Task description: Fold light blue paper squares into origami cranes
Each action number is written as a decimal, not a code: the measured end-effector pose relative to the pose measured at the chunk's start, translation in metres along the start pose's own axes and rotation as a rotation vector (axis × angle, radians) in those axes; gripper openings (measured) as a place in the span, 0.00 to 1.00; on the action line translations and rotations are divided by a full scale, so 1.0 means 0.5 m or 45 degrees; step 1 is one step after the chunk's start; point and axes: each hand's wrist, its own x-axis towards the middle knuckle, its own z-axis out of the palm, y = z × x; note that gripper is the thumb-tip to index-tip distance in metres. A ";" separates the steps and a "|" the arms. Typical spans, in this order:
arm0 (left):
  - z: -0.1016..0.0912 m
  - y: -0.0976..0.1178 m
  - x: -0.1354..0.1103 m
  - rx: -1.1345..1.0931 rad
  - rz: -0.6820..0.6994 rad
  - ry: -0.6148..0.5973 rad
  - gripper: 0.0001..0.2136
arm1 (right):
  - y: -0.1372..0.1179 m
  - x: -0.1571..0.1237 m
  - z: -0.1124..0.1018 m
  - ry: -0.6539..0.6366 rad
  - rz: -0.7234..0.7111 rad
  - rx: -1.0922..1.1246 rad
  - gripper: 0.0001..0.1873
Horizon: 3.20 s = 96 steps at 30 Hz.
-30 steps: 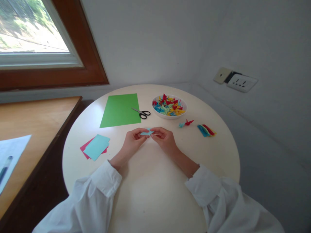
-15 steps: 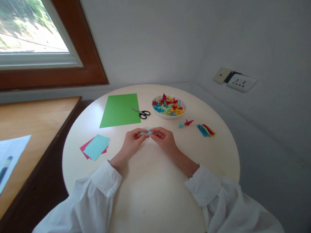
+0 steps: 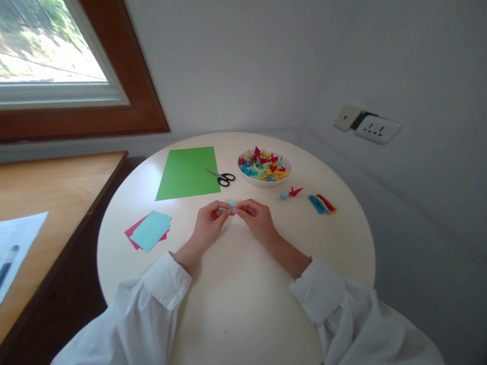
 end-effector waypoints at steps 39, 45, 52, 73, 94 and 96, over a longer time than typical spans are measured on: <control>0.000 0.012 0.002 0.024 -0.039 0.056 0.06 | 0.002 -0.003 0.005 0.080 0.132 0.090 0.14; -0.004 0.015 0.002 0.040 0.021 0.012 0.07 | 0.001 0.001 0.005 0.073 0.162 0.159 0.15; -0.008 0.014 0.000 0.088 0.016 -0.037 0.13 | 0.000 0.002 0.003 0.058 0.172 0.145 0.15; 0.000 0.022 0.001 -0.309 -0.287 -0.027 0.10 | -0.005 -0.006 -0.001 -0.044 0.074 -0.235 0.13; -0.003 0.002 0.003 -0.151 -0.255 -0.106 0.07 | -0.006 -0.008 -0.003 0.046 -0.095 -0.385 0.10; -0.003 -0.001 0.003 -0.123 -0.230 -0.113 0.07 | -0.001 -0.008 -0.003 -0.011 -0.090 -0.315 0.07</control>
